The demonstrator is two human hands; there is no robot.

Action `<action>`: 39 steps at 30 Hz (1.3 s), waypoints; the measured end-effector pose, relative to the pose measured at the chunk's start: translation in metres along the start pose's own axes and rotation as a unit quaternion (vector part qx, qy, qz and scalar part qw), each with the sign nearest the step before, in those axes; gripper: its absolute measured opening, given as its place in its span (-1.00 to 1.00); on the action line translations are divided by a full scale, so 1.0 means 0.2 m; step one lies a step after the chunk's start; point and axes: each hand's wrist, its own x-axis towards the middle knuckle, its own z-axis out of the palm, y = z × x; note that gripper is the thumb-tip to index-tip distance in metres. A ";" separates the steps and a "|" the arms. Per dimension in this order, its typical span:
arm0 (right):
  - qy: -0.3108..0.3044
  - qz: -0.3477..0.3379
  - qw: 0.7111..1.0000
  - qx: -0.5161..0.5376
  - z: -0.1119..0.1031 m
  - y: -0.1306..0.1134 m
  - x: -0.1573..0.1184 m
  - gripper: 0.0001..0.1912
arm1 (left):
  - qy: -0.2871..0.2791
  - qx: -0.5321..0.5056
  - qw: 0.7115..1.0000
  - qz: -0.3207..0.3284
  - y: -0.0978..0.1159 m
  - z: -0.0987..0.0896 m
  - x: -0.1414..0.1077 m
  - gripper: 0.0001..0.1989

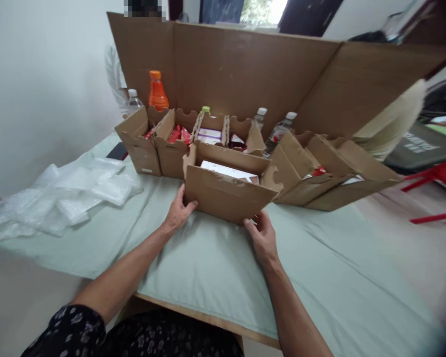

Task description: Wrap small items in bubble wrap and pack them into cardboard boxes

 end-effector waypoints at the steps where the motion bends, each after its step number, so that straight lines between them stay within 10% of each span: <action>1: 0.001 0.004 1.000 -0.012 0.00 0.02 0.00 -0.46 | -0.009 0.004 1.000 0.000 -0.01 0.01 0.00 -0.33; 16: 0.080 0.016 0.981 -0.179 0.03 0.14 0.10 -0.51 | 0.005 0.069 0.997 -0.017 -0.05 -0.03 0.04 -0.37; 21: 0.091 0.055 0.985 -0.139 -0.01 0.16 0.08 -0.48 | 0.048 0.177 0.983 0.010 0.01 -0.33 -0.09 -0.53; 28: 0.093 0.060 0.984 -0.142 0.00 0.16 0.08 -0.48 | 0.157 0.499 0.852 -0.012 -0.02 -0.89 -0.23 -0.55; 39: 0.087 0.064 0.988 -0.109 0.00 0.13 0.07 -0.50 | 0.228 0.404 0.886 -0.005 -0.04 -0.96 -0.16 -0.86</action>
